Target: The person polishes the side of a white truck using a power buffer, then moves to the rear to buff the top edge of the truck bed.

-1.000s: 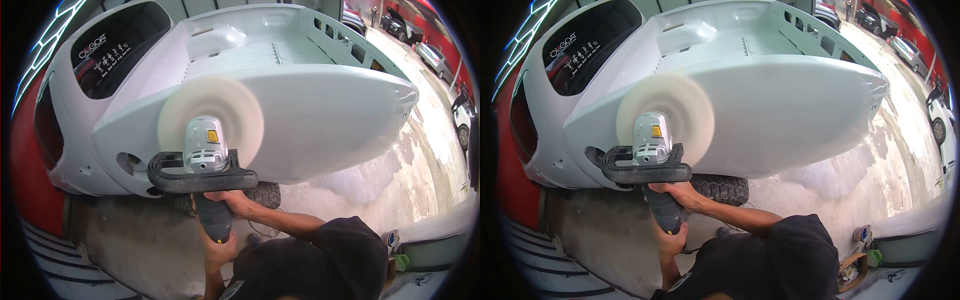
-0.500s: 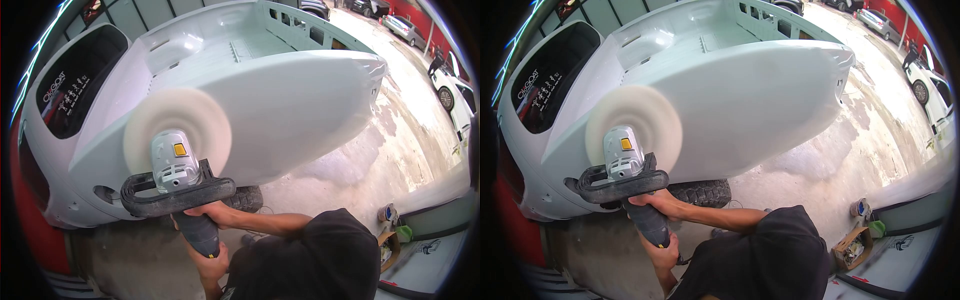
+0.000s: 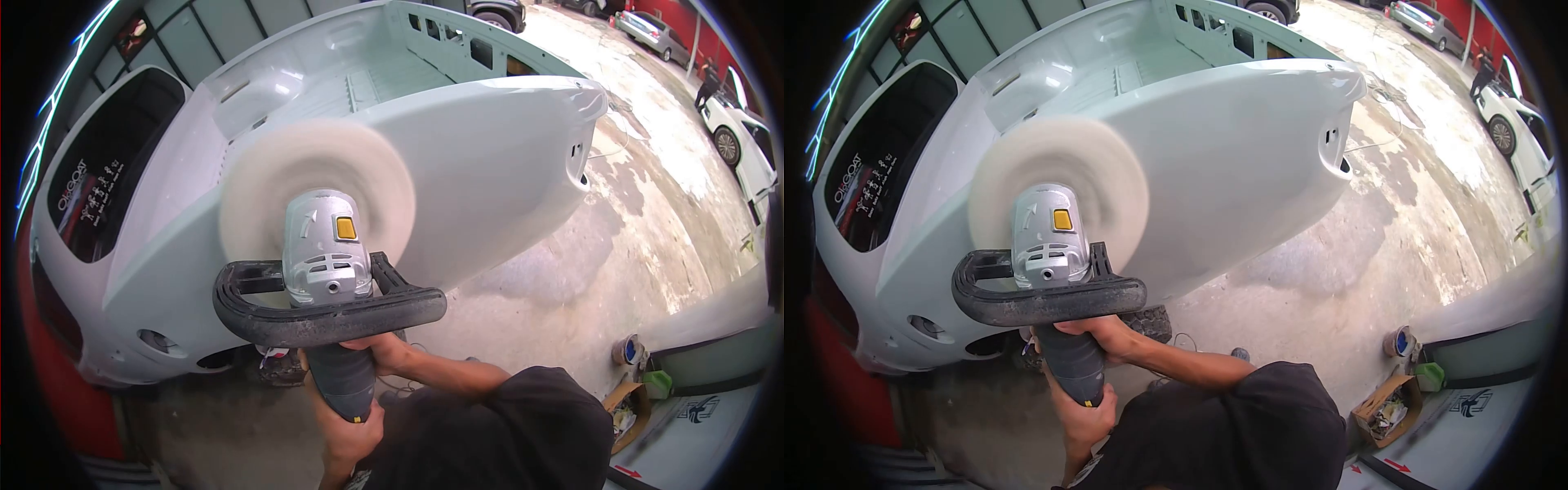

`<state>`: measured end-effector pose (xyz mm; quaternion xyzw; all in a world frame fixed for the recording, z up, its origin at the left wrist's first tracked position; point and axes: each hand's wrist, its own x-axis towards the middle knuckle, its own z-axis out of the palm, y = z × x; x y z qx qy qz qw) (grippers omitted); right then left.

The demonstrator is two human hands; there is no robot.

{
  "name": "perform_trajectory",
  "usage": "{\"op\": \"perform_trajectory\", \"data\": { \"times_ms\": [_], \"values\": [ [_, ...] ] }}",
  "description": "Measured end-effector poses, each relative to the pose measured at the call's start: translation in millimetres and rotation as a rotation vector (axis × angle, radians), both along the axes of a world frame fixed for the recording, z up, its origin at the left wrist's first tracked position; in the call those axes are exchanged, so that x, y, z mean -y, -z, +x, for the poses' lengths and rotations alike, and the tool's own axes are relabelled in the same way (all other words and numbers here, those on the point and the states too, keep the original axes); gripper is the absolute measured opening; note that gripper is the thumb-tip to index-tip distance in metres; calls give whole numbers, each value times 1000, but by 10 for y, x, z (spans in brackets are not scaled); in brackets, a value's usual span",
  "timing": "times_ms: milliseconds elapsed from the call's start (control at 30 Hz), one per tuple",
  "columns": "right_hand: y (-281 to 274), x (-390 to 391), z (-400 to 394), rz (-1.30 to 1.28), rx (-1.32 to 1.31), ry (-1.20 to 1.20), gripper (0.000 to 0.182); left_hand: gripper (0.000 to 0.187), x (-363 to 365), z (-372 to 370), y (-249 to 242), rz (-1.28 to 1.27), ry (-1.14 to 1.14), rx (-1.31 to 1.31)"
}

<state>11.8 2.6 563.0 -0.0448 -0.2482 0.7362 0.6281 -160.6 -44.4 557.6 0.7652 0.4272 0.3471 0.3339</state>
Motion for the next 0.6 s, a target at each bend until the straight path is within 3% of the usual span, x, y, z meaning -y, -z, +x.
{"op": "perform_trajectory", "data": {
  "times_ms": [133, 167, 267, 433, 600],
  "values": [
    [95, 136, 423, -26, -38, 73, 36, 100, 73, 405, 26, -62, -6, -39],
    [47, 105, 533, 159, -59, 9, 43, 100, 90, 504, 14, -50, 11, -46],
    [-11, 214, 829, 200, -84, 78, 52, 97, 86, 888, -163, 37, 121, -45],
    [-93, 368, 1265, 188, -8, 272, 87, 97, 179, 1334, -311, -153, 167, -47],
    [-198, 448, 1575, 203, -33, 527, 88, 100, 102, 1722, -510, -191, 289, -149]
  ]
}}
